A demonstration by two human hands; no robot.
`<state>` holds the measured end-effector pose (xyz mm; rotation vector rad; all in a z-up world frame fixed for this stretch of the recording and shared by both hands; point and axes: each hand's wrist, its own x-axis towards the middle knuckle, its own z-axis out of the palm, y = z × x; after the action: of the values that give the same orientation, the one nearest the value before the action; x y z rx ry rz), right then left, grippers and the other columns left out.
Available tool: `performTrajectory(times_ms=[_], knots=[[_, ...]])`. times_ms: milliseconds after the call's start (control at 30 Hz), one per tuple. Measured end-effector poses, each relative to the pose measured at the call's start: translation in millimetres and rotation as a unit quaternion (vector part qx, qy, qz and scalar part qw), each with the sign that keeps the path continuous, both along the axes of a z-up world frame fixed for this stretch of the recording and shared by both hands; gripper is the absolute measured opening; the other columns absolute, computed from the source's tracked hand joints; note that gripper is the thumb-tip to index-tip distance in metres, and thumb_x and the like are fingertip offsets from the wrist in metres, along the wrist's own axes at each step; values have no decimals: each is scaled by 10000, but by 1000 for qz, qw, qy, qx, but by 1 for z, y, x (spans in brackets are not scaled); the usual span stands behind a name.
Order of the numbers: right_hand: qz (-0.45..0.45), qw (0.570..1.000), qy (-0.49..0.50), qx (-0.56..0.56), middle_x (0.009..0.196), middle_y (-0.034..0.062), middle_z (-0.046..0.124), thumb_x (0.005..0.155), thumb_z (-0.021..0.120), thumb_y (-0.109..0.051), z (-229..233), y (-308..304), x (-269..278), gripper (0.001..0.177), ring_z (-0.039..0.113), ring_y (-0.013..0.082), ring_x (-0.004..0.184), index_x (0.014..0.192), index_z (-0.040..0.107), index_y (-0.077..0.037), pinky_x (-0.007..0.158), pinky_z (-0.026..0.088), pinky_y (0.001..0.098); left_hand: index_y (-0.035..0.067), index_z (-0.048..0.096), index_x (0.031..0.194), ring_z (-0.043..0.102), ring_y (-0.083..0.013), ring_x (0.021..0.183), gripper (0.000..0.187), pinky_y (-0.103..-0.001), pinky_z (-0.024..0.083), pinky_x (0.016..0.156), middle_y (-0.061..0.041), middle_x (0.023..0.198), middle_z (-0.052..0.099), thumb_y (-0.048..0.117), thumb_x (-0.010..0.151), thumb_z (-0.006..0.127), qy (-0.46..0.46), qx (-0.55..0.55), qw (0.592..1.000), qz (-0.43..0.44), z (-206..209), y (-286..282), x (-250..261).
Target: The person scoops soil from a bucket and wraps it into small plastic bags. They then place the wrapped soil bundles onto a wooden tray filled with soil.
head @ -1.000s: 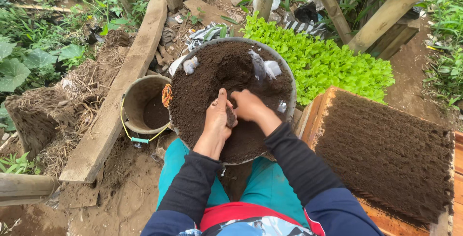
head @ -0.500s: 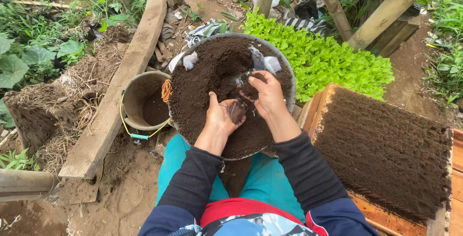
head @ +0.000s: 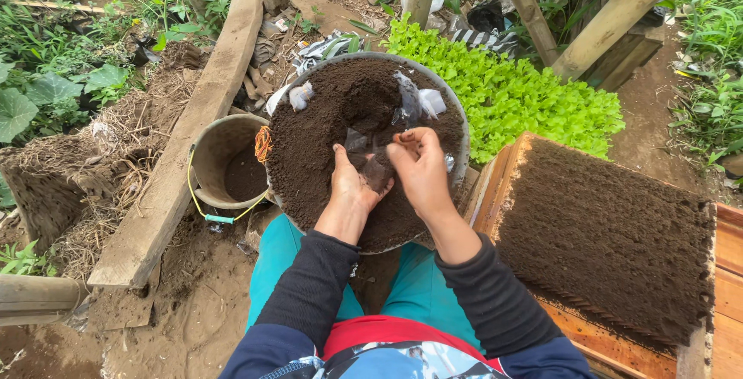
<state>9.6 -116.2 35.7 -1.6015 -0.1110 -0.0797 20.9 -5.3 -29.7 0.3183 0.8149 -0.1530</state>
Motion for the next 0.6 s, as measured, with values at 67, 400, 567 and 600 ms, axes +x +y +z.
performTrajectory(times_ms=[67,400,567,600], knots=[[21,991,6,-129,972,83,622,723,752,-172,-15,-6,0,373,609,188,901,1024,549,-91,815,494,335,-14,604,791,621,-335,640,701,-420,517,594,-236,773,643,651,866,398,-17,30,999,24,-44,-6,23],[-87,974,-22,-208,729,-45,644,678,778,-124,-21,-175,11,297,521,37,617,917,607,-168,559,438,179,21,618,713,489,-105,457,396,-191,485,452,-56,542,489,327,941,512,-127,461,875,-77,19,-19,-14],[-270,919,3,-286,725,-49,632,694,736,-131,-11,-320,-37,219,522,42,619,852,586,-154,590,412,196,35,663,847,525,-162,642,200,-314,455,589,-97,703,577,160,1000,632,-214,725,641,-130,12,-11,-41],[-301,900,18,-315,739,-41,614,704,699,-134,-5,-346,-54,177,532,57,661,820,564,-137,651,404,226,60,662,871,467,-143,698,248,-348,378,644,-45,724,557,152,1092,597,-225,814,512,-156,13,-5,-43]])
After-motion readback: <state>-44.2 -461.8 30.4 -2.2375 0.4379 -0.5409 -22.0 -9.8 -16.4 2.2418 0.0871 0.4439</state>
